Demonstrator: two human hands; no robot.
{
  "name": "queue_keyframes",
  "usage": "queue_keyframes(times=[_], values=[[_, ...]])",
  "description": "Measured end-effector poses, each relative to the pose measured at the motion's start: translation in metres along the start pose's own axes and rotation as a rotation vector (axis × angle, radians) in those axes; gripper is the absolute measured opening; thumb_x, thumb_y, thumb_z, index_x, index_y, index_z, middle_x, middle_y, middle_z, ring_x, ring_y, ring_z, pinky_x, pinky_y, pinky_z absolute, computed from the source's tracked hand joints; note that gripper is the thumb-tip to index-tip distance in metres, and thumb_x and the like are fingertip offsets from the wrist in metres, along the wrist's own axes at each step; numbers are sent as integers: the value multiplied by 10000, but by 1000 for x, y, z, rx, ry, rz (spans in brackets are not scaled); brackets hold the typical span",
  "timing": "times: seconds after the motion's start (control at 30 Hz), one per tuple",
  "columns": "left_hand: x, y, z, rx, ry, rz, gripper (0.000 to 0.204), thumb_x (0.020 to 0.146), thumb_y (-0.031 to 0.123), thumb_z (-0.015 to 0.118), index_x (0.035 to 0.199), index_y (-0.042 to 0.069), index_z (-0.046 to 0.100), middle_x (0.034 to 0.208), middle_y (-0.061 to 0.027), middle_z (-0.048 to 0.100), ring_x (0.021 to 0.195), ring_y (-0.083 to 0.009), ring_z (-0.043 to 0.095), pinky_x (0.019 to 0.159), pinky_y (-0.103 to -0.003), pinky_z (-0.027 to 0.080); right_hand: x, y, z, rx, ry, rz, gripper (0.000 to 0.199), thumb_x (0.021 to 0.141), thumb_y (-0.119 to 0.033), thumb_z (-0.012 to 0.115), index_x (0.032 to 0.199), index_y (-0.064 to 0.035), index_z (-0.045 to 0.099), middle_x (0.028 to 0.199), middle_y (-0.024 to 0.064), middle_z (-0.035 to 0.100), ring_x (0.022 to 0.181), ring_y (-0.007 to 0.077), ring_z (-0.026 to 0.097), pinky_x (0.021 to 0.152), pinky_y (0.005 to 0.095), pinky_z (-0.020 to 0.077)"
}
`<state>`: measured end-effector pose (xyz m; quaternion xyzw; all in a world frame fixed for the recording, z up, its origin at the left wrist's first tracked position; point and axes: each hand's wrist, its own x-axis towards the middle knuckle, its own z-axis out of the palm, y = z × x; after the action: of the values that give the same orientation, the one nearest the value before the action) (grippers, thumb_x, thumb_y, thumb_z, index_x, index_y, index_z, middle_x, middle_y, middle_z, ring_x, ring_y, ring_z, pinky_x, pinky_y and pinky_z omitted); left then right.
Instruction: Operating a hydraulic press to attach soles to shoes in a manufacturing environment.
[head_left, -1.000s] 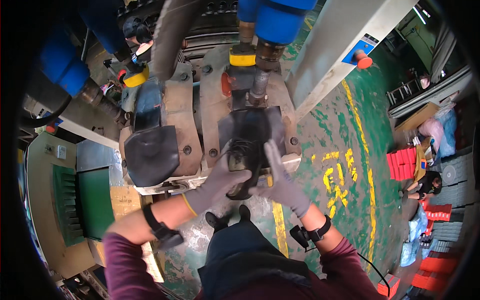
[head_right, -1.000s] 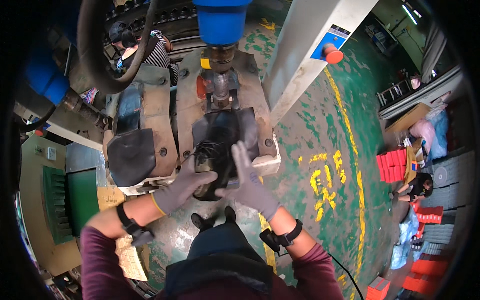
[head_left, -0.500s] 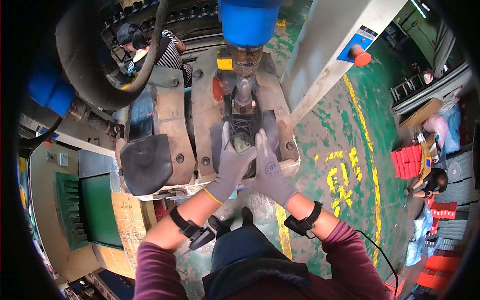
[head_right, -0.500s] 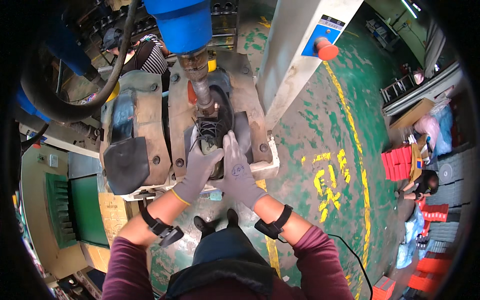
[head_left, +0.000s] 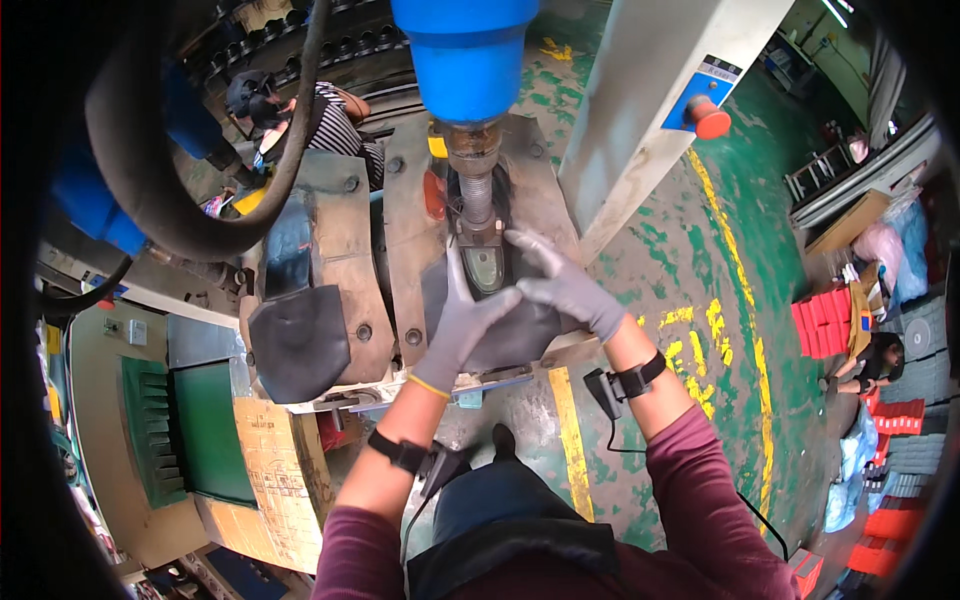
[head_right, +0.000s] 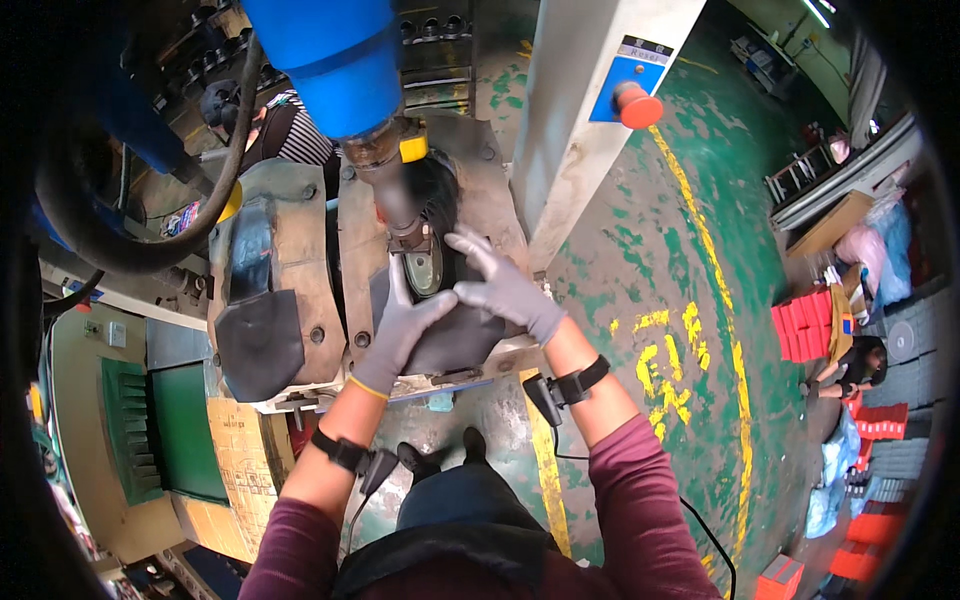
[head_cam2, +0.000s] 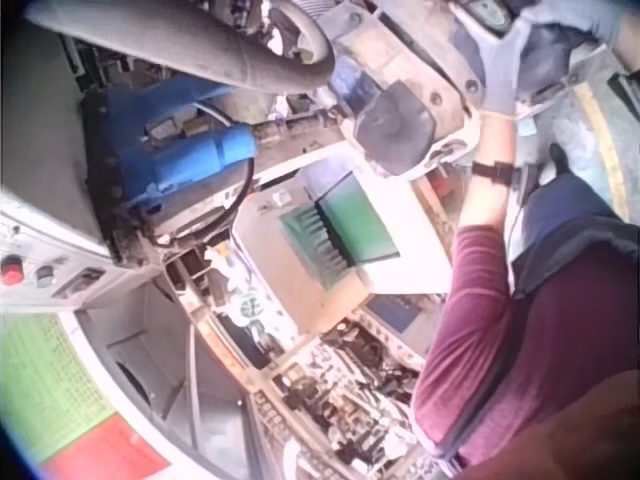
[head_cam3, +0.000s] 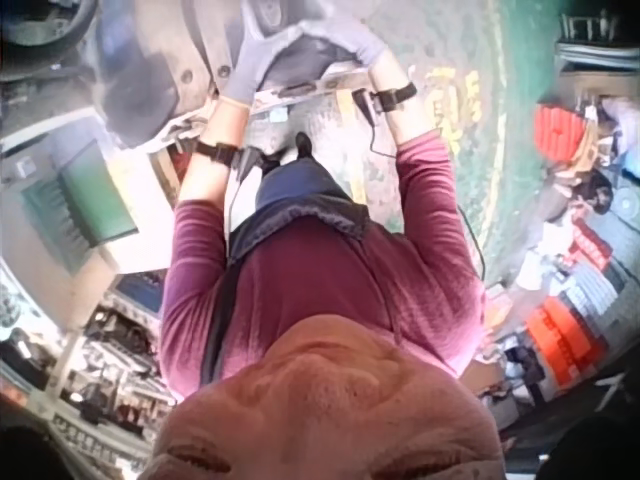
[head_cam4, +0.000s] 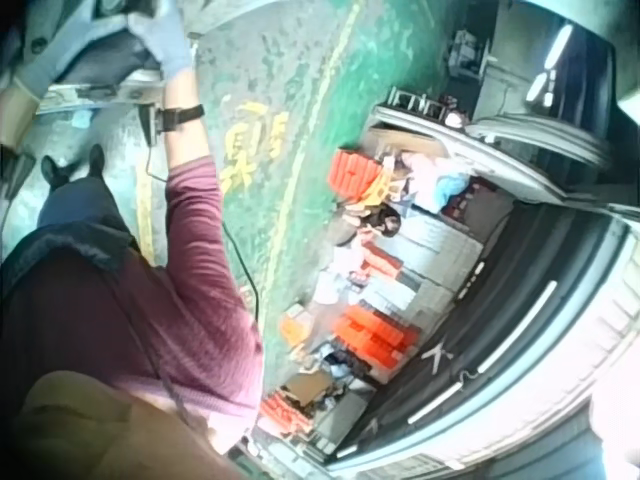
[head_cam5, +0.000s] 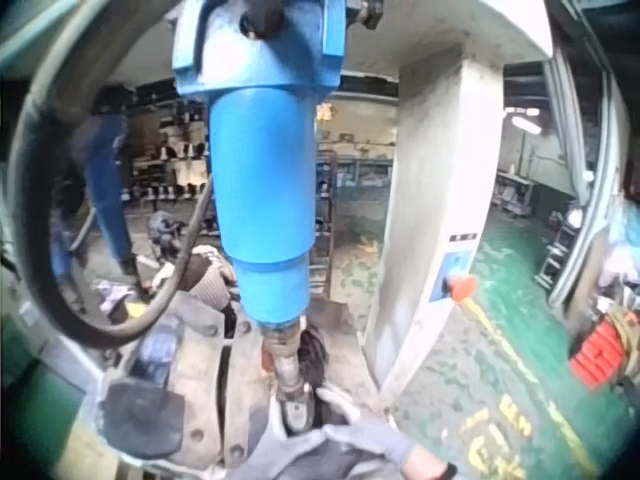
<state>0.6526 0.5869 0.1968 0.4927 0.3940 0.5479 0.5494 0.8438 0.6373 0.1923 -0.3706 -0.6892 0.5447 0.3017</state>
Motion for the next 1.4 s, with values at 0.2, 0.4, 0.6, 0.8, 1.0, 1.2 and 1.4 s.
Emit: queue_keyframes(times=[0.2, 0.4, 0.6, 0.8, 1.0, 1.2, 1.4], values=[[2, -37, 13, 385, 373, 77, 1066, 698, 151, 816, 1525, -39, 169, 1485, -223, 351, 1396, -316, 354, 1159, -395, 300, 67, -33, 0, -408, 121, -376, 632, 811, -206, 740, 1387, -78, 513, 1510, 151, 402, 1400, 330, 372, 1164, 418, 309], [2, -48, 13, 529, 427, 105, 1038, 713, 197, 804, 1516, -43, 191, 1461, -265, 371, 1375, -380, 375, 1146, -435, 312, 117, -24, -7, 130, -2, -110, 231, 884, -139, 702, 1070, -5, 666, 1035, 33, 649, 991, 144, 610, 930, 293, 470], [5, -45, 18, 491, 350, 87, 1066, 690, 172, 818, 1516, -49, 182, 1475, -268, 355, 1383, -383, 367, 1156, -435, 306, 127, -28, -27, 193, -83, 7, 302, 893, -160, 701, 1161, -38, 634, 1141, 45, 617, 1048, 131, 572, 944, 287, 450], [-3, -40, -2, 536, 338, 123, 1101, 665, 148, 830, 1519, -52, 165, 1479, -267, 354, 1389, -375, 367, 1160, -423, 310, 48, -48, 4, 319, 309, -222, 780, 863, -286, 746, 1491, -35, 356, 1452, 141, 433, 1294, 254, 487, 1091, 387, 397], [-1, -39, 12, 604, 360, 107, 1071, 685, 176, 813, 1519, -32, 174, 1458, -264, 381, 1347, -377, 428, 1113, -415, 374, 29, -89, 18, -354, 199, -298, 750, 787, -251, 784, 1415, -12, 451, 1377, 143, 506, 1220, 267, 532, 999, 380, 459], [2, -37, 4, 609, 333, 96, 1085, 666, 195, 819, 1516, -36, 185, 1443, -270, 402, 1337, -389, 433, 1106, -423, 379, 56, -83, -7, -396, -58, -315, 497, 830, -105, 741, 1291, -18, 576, 1249, 103, 579, 1125, 208, 595, 993, 339, 480], [-1, -43, 3, 616, 389, 113, 1064, 682, 199, 820, 1511, -41, 197, 1443, -269, 413, 1339, -393, 432, 1108, -423, 375, 46, -76, -2, -353, 11, -319, 832, 788, -246, 794, 1474, -9, 386, 1471, 164, 429, 1374, 274, 414, 1155, 398, 321]])
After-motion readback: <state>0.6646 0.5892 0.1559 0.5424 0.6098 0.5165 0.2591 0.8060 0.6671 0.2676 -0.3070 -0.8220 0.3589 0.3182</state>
